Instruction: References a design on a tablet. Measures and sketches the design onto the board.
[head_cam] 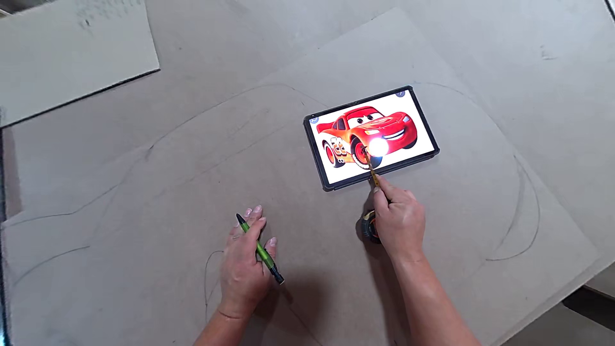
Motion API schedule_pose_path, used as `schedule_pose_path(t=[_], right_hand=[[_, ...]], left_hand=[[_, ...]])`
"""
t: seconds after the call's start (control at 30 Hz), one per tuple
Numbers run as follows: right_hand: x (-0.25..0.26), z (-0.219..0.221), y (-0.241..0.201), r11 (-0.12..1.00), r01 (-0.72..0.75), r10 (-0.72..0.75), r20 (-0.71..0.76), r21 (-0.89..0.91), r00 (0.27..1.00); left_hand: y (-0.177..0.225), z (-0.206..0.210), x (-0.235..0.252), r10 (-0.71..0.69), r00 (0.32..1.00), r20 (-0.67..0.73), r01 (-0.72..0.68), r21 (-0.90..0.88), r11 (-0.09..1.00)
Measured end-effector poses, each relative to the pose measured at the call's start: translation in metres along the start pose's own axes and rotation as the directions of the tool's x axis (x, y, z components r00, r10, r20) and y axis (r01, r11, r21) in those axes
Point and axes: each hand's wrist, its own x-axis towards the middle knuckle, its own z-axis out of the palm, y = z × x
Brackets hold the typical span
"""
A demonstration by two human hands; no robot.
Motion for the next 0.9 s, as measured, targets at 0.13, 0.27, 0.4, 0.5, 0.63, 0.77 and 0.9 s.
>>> schedule_pose_path(t=[0.13,0.27,0.4,0.5,0.63,0.77,0.9], right_hand=[[-0.0008,0.0007,0.0005,1.000,0.006,-0.005,-0.010,0.006,1.000],[-0.0003,-0.0003,-0.0003,1.000,0.007,-0.007,-0.002,-0.001,1.000],[-0.0005,-0.0005,-0.0002,1.000,0.013,-0.013,-0.002,-0.007,1.000],[-0.0006,0.0004,0.0001,1.000,0.013,-0.013,-0.008,-0.002,1.000],[-0.0004,0.0014,0.0009,1.000,0.010,-0.010,-0.012,0.002,1.000],[-0.0001,0.0011,0.0010,1.000,0.005,-0.005,-0.007,0.011,1.000],[-0.0005,0.0010,0.0010,1.000,0.001,-0.001,-0.012,0.014,1.000]], left_hand=[[0.0011,-0.0003,0.0000,-0.002,1.000,-0.003,0.002,-0.008,1.000],[0.0006,-0.0003,-0.0002,0.009,1.000,-0.007,-0.009,-0.002,1.000],[0.0004,0.0003,-0.0001,0.010,1.000,-0.009,-0.010,0.000,1.000],[-0.0004,0.0009,-0.0008,0.007,1.000,-0.008,-0.007,-0.005,1.000],[-0.0003,0.0011,-0.0004,0.011,1.000,-0.010,-0.011,-0.004,1.000],[-0.0003,0.0017,-0.0001,0.013,1.000,-0.014,-0.013,0.009,1.000],[-0.0004,0.0012,-0.0009,0.004,1.000,-0.003,-0.004,0.010,1.000]])
